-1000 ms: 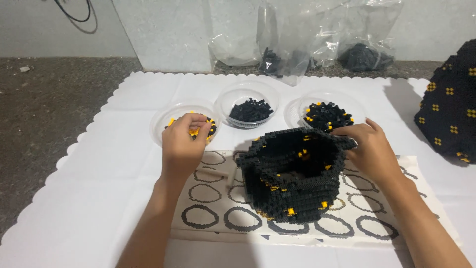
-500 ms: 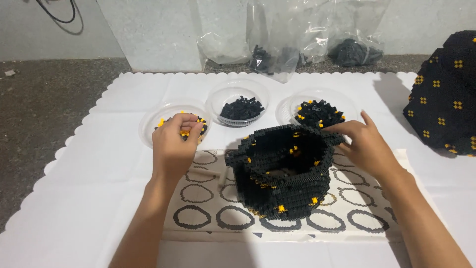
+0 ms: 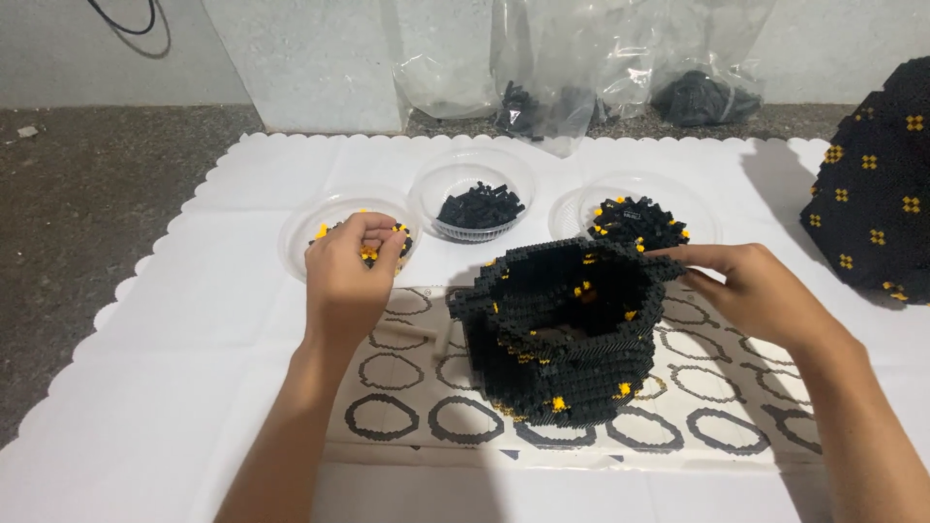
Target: Assembling a 3D model by interlocking small plastic pieces and using a tool to secure the layers.
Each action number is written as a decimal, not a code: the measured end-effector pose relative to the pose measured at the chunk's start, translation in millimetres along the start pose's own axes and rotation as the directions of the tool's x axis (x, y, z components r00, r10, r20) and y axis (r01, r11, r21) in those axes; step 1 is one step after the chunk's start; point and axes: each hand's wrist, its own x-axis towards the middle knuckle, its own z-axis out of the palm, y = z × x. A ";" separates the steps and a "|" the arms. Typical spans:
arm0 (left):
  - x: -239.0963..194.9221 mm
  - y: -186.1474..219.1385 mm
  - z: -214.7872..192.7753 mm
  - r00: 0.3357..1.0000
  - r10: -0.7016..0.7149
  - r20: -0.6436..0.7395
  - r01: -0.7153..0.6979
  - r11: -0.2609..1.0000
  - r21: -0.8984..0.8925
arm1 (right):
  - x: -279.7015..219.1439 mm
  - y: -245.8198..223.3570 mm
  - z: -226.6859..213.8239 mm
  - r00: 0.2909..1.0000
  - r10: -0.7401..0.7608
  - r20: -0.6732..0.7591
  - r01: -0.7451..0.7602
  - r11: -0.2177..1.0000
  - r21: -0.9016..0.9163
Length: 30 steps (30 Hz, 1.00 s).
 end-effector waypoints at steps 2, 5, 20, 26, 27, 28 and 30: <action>-0.5 0.1 -0.2 0.999 0.035 -0.016 -0.035 0.999 -0.014 | -1.9 -0.8 -1.6 1.000 -0.022 -0.005 0.022 1.000 -0.007; -0.5 -1.1 0.2 0.998 0.055 -0.016 -0.055 0.999 0.004 | -1.6 11.2 2.2 0.995 -0.021 -0.099 0.020 1.000 -0.008; -1.3 3.7 0.0 1.000 0.014 0.014 -0.014 0.999 0.039 | 0.7 -4.9 -2.4 0.984 0.142 -0.112 -0.062 0.846 0.529; -1.7 7.9 -0.7 1.000 -0.001 0.027 0.001 1.000 0.018 | 24.9 12.1 -2.4 0.973 0.053 -0.223 0.042 0.916 0.400; -1.6 9.3 -1.4 1.000 -0.001 0.027 0.000 1.000 0.020 | 37.6 22.9 -3.7 0.973 0.052 -0.224 0.043 0.915 0.401; -1.3 10.7 -2.1 1.000 -0.018 0.025 0.017 1.000 0.021 | 50.5 33.6 -5.0 0.977 -0.028 -0.212 0.060 0.988 0.146; -2.0 8.0 -1.5 0.999 -0.034 0.020 0.033 0.999 0.022 | 70.4 43.5 -5.0 0.978 -0.104 -0.179 0.083 0.989 -0.121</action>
